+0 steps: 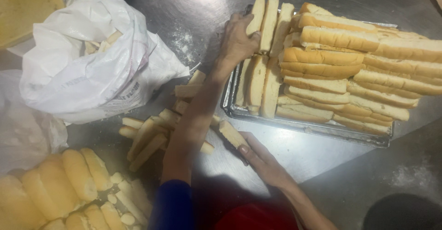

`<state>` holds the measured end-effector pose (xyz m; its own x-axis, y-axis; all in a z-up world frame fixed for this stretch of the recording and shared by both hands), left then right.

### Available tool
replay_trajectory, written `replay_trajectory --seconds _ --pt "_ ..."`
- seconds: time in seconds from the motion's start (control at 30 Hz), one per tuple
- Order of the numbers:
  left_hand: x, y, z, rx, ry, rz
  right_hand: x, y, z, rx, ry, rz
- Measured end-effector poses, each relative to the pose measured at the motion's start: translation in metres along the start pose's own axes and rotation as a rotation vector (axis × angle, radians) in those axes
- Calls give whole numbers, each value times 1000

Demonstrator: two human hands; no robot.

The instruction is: The person cuts bread rolls in half using a knife and stacks the sliced pieces onto metal trays. The person handles the rolls one at a time, makes a longitudinal cut through each, and places the resulting halves onto a growing stack on a tray.

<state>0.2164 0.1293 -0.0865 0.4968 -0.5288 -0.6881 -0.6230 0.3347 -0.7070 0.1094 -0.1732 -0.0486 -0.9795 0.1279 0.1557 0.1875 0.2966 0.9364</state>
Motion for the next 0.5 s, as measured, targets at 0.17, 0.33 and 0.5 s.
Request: replay_trajectory --seconds 0.17,0.33,0.5 --pt "0 4 0 -32 116 -145 -6 1 0 -46 1 35" --pt "-10 0 -8 -51 121 -97 -8 -2 2 -36 -3 -19" --pt "-69 31 -70 -307 286 -378 -21 0 4 -108 -174 44"
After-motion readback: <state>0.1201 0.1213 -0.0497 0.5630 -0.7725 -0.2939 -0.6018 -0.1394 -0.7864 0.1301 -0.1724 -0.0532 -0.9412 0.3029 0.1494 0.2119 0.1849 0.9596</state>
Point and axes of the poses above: each hand's wrist, its own z-axis towards the middle knuckle, its own x-axis out of the palm, y = z × x, the point moved 5 cm from there along z, towards the middle knuckle, and after that the axes turned 9 degrees about -x, right-handed, at the moved point
